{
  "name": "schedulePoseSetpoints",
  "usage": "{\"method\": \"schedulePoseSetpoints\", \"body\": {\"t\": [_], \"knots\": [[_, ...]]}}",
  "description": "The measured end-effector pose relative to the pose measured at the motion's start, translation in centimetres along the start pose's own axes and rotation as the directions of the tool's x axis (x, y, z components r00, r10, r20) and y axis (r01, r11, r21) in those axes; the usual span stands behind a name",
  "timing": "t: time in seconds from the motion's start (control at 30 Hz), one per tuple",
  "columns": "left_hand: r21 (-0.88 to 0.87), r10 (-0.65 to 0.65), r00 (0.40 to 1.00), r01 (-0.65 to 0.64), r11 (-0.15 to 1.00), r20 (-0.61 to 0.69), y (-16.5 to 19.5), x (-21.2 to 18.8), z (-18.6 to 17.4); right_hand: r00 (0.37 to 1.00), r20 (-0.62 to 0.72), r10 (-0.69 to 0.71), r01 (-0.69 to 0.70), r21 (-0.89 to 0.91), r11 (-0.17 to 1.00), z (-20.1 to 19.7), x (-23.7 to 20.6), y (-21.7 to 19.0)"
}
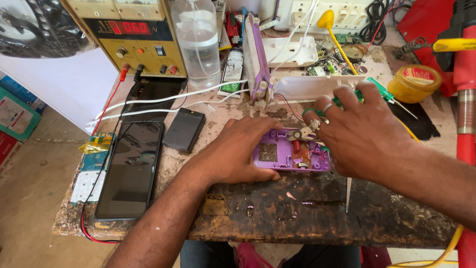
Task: The person uses pliers to trim and shape the edges of a purple plastic phone housing. They repeatedly reposition the housing and apply the pliers to different edges to remove excess plastic.
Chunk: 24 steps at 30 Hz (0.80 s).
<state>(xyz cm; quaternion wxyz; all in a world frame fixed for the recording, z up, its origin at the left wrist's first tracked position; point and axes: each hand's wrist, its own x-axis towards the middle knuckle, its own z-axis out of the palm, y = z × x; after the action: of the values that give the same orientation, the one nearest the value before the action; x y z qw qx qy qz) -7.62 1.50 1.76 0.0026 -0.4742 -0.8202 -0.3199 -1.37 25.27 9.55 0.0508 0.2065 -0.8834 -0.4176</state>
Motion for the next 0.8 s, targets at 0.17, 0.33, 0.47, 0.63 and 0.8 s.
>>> {"method": "schedulePoseSetpoints", "body": {"t": [0.17,0.33,0.47,0.63,0.8], "knots": [[-0.005,0.023,1.000,-0.023,1.000,-0.010,0.2,0.0,-0.1,0.989,-0.146,0.014,-0.018,-0.026,0.999,-0.5,-0.2,-0.2],[-0.009,0.011,1.000,-0.011,1.000,0.016,0.3,0.0,-0.1,0.997,-0.075,0.015,-0.016,-0.005,1.000,-0.3,-0.5,-0.5],[-0.001,0.034,0.999,-0.034,0.999,-0.006,0.3,0.0,-0.1,0.998,-0.069,0.007,-0.007,-0.012,1.000,-0.8,-0.2,-0.5],[-0.006,0.056,0.998,-0.056,0.998,-0.020,0.3,-0.1,-0.1,0.978,0.210,-0.020,-0.004,0.116,0.993,-2.0,0.4,0.2],[0.010,0.023,1.000,-0.023,1.000,-0.011,0.3,0.0,0.1,0.974,0.224,-0.042,0.008,0.154,0.988,-1.9,0.7,0.7]]}}
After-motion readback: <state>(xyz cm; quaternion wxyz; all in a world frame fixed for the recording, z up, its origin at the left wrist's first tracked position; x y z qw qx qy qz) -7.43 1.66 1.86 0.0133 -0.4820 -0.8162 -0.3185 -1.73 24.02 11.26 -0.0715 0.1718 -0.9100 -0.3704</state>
